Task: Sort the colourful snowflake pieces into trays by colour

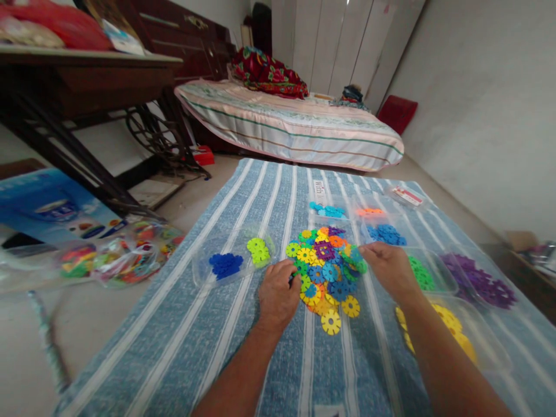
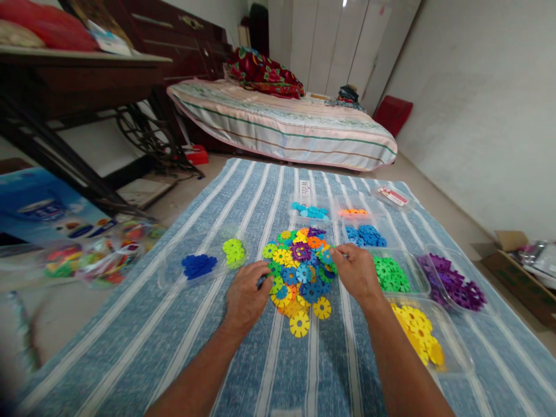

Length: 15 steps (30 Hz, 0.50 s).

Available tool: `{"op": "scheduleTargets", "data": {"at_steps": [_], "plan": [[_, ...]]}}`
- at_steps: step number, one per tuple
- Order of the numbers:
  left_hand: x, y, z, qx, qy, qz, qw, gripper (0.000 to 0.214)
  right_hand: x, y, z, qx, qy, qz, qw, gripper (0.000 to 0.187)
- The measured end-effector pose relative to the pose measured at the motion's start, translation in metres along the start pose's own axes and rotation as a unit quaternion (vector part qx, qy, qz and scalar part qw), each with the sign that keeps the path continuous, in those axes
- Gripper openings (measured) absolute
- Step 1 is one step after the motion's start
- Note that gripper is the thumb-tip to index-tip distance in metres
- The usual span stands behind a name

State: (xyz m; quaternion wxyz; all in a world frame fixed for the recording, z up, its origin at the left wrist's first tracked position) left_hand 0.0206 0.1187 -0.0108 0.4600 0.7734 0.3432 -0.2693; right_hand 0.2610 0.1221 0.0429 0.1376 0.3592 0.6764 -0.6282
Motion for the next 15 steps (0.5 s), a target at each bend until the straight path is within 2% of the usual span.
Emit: {"op": "scheduleTargets", "data": {"at_steps": [5,10,13,15], "plan": [[0.002,-0.002,0.001,-0.009,-0.001,0.009,1.000,0.007,0.008,0.006,-0.005,0.051,-0.027,-0.070,0.996,0.037],[0.001,-0.002,0.002,-0.011,0.003,0.010,1.000,0.008,0.022,0.009,-0.005,0.059,-0.045,-0.116,0.990,0.037],[0.000,0.000,0.002,-0.009,0.006,0.010,1.000,0.008,0.028,0.007,-0.019,0.059,-0.048,-0.089,0.993,0.037],[0.000,0.000,0.002,-0.013,0.006,0.011,1.000,0.008,0.029,0.002,-0.039,0.053,-0.036,-0.073,0.995,0.036]]}}
Point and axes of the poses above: each hand's wrist, its own z-axis away from the middle knuckle, its own x-axis out of the palm, y = z × x, the point moved 8 cm from there along -z, towards the middle knuckle, and after that the axes turned 1 degree about -z, right-handed, at the moved point
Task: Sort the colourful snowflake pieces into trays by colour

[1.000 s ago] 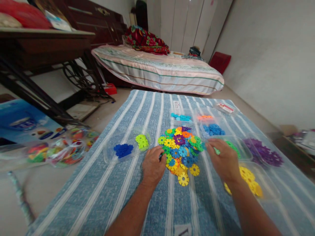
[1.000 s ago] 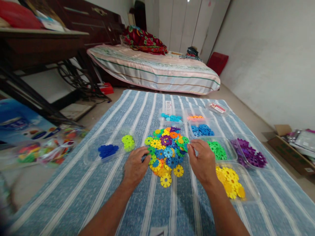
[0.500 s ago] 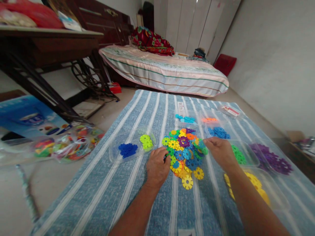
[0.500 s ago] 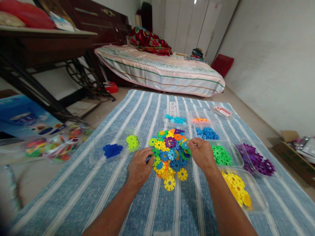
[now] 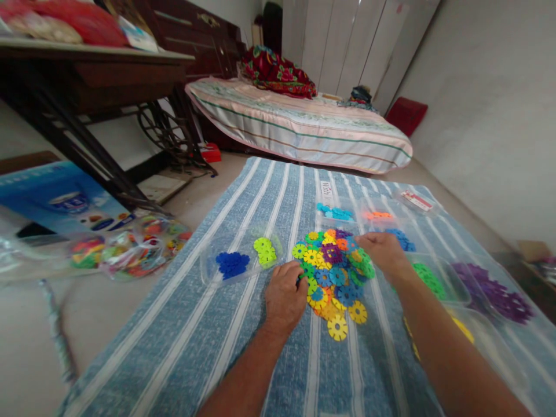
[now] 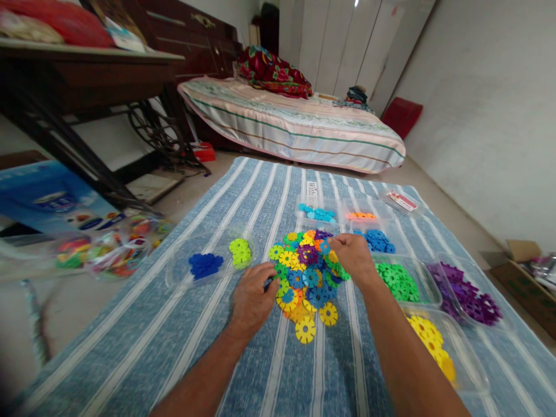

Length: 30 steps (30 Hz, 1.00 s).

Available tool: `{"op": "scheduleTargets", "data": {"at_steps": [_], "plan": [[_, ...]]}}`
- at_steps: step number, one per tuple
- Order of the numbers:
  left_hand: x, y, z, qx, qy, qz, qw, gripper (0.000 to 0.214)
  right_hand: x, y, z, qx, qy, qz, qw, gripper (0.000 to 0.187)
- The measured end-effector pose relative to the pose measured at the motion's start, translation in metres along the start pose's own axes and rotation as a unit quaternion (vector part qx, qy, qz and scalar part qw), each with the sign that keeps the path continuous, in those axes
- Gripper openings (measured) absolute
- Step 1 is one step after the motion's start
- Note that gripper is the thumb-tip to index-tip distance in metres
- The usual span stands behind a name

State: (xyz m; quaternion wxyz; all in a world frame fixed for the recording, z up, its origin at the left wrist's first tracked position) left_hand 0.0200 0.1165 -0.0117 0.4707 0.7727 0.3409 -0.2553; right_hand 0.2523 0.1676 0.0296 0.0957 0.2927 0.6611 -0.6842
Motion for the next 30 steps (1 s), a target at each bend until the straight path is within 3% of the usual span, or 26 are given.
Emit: {"op": "scheduleTargets", "data": {"at_steps": [4,7,10,15,20,25,30], "plan": [[0.000,0.000,0.000,-0.003,-0.003,0.000,1.000,0.008,-0.008,-0.021,-0.043,-0.030,0.074,0.017,0.997,0.039],[0.001,-0.001,0.000,-0.001,-0.004,0.003,1.000,0.008,-0.011,-0.036,-0.051,-0.070,0.130,0.115,0.982,0.042],[0.001,-0.001,0.000,-0.002,-0.007,0.008,1.000,0.008,0.009,-0.043,-0.026,-0.134,0.076,0.210,0.966,0.035],[0.000,0.001,0.001,-0.002,-0.003,0.014,1.000,0.009,0.041,-0.031,0.059,-0.235,-0.012,0.198,0.952,0.019],[0.000,0.001,0.000,0.002,-0.003,0.009,1.000,0.008,0.054,-0.015,0.118,-0.291,-0.005,0.235,0.927,0.017],[0.003,0.000,0.000,0.008,-0.004,-0.001,1.000,0.009,0.070,-0.019,0.136,-0.302,0.003,0.282,0.911,0.037],[0.004,0.000,-0.001,0.007,-0.006,-0.002,1.000,0.009,0.081,-0.027,0.136,-0.307,0.030,0.302,0.902,0.022]]}}
Point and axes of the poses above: each hand's wrist, its own z-axis away from the middle knuckle, its own x-axis out of the palm, y = z × x, the point moved 8 cm from there along -z, towards the middle knuckle, and after that the axes turned 1 degree about -z, right-handed, at the moved point
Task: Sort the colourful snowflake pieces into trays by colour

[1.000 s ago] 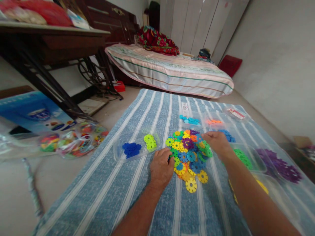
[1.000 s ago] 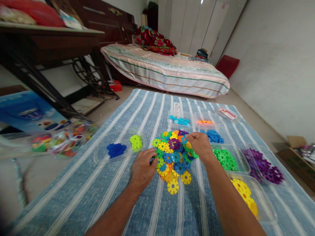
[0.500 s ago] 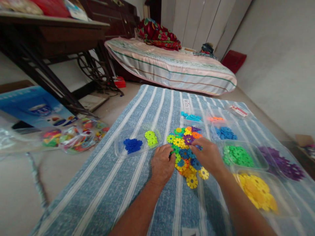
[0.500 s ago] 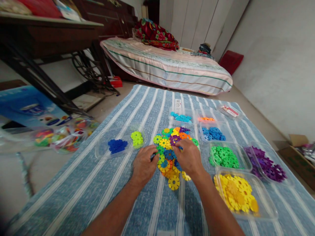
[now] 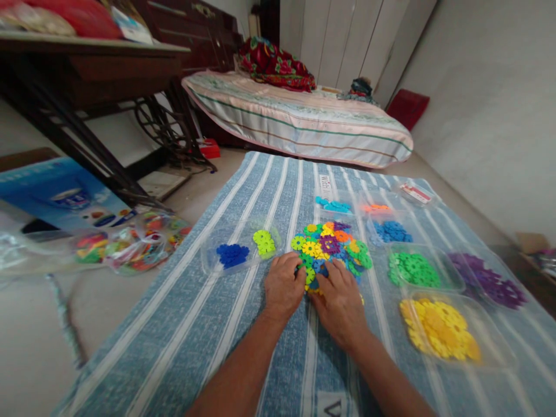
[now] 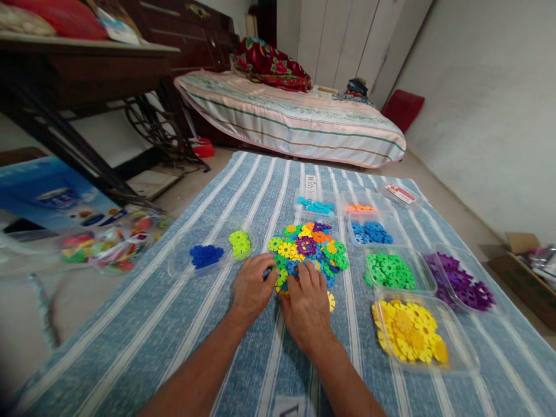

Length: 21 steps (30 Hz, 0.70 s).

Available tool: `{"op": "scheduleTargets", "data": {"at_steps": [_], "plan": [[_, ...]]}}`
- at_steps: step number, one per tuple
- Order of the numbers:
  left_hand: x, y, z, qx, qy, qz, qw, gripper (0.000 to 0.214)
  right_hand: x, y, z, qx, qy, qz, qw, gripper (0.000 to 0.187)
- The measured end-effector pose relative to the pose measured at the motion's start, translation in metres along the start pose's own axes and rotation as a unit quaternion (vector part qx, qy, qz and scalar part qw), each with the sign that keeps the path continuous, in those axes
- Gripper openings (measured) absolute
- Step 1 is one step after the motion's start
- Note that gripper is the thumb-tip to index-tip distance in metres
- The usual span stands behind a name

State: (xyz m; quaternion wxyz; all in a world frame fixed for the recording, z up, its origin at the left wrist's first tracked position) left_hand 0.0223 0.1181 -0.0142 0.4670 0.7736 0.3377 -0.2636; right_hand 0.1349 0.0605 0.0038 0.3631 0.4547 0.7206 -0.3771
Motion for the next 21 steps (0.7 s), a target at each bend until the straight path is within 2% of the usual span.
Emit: {"op": "scheduleTargets", "data": {"at_steps": [7,12,14,17,19,21], "plan": [[-0.001,0.000,0.000,-0.002,-0.002,0.000,1.000,0.008,-0.007,-0.008,0.004,-0.045,0.053,0.000,0.998,0.012],[-0.002,0.001,0.000,-0.006,0.002,0.004,1.000,0.007,-0.022,0.000,-0.001,-0.074,0.107,-0.053,0.990,0.016],[-0.003,0.001,0.000,-0.008,-0.001,0.007,1.000,0.008,-0.030,0.015,-0.020,-0.068,0.120,-0.052,0.989,0.018],[-0.003,0.000,0.000,-0.009,0.000,0.012,1.000,0.008,-0.046,0.044,-0.068,-0.049,0.130,-0.013,0.990,0.024],[-0.003,0.000,0.000,-0.006,0.002,0.015,1.000,0.009,-0.059,0.067,-0.102,-0.012,0.151,0.023,0.988,0.026],[-0.004,0.000,0.000,-0.006,0.003,0.015,1.000,0.009,-0.069,0.084,-0.124,0.029,0.176,0.042,0.983,0.026]]}}
Point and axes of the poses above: each hand's wrist, its own z-axis away from the middle knuckle, its own x-axis out of the palm, y = z × x, the point moved 8 cm from there along -z, towards the middle knuckle, and after that the axes turned 1 degree about -z, right-handed, at the moved point
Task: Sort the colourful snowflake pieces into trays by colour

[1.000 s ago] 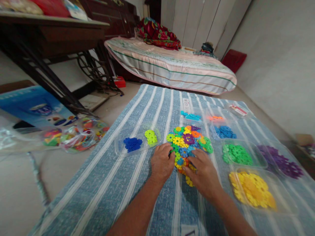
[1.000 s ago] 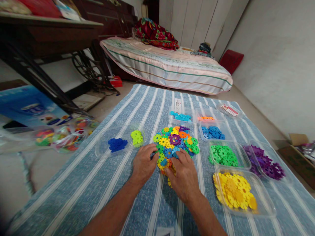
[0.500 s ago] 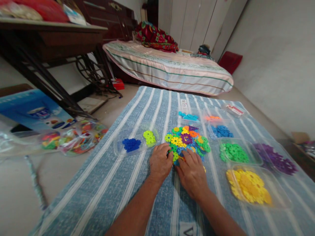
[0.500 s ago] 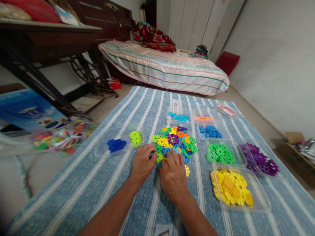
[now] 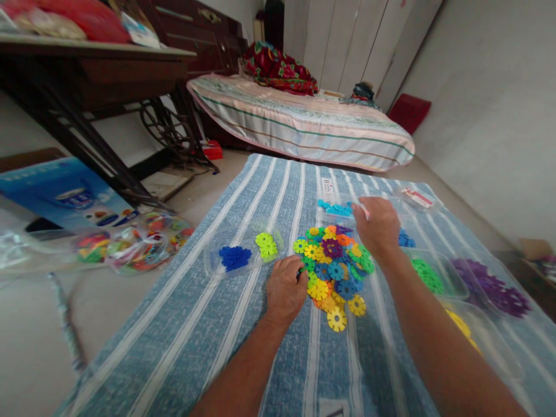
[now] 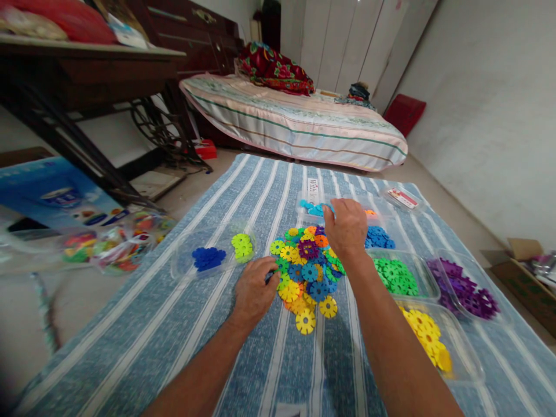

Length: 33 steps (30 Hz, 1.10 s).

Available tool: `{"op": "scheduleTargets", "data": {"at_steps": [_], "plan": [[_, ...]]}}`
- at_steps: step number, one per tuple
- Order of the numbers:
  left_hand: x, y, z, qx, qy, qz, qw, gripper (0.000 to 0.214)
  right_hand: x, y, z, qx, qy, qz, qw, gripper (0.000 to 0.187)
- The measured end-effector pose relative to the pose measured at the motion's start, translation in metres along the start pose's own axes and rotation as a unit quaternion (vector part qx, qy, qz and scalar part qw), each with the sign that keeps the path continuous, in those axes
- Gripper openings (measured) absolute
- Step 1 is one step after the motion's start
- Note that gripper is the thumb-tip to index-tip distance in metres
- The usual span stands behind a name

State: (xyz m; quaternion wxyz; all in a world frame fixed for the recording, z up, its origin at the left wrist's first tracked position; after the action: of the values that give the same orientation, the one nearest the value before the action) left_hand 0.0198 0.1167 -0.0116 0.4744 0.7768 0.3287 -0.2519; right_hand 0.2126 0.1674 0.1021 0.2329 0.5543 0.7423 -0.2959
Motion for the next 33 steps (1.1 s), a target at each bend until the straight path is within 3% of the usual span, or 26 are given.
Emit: {"op": "scheduleTargets", "data": {"at_steps": [3,10,14,22,33], "plan": [[0.000,0.000,0.000,-0.007,-0.001,-0.001,1.000,0.009,0.004,0.000,0.002,0.020,-0.014,-0.017,1.000,0.027],[0.001,0.001,0.001,0.004,-0.002,-0.001,1.000,0.009,0.017,-0.057,0.106,-0.033,-0.157,-0.096,0.982,0.018],[0.001,0.002,0.001,0.002,-0.005,-0.005,1.000,0.009,0.019,-0.079,0.137,-0.065,-0.205,-0.066,0.974,0.027],[0.001,0.002,-0.001,-0.005,-0.008,-0.013,1.000,0.009,0.013,-0.084,0.147,-0.071,-0.159,-0.067,0.982,0.017],[0.002,0.001,-0.003,0.010,-0.008,-0.023,1.000,0.010,-0.019,-0.076,0.148,-0.065,-0.077,-0.139,0.985,0.017]]}}
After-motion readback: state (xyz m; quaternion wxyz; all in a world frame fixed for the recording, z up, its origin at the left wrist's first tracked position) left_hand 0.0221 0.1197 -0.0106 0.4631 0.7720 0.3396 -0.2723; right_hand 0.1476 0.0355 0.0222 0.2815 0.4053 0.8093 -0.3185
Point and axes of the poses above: each hand's wrist, its own z-axis away from the middle knuckle, its own x-axis out of the palm, y = z × x, the point moved 8 cm from there along -z, towards the middle knuckle, and after that the axes turned 1 degree about -z, right-handed, at the moved point
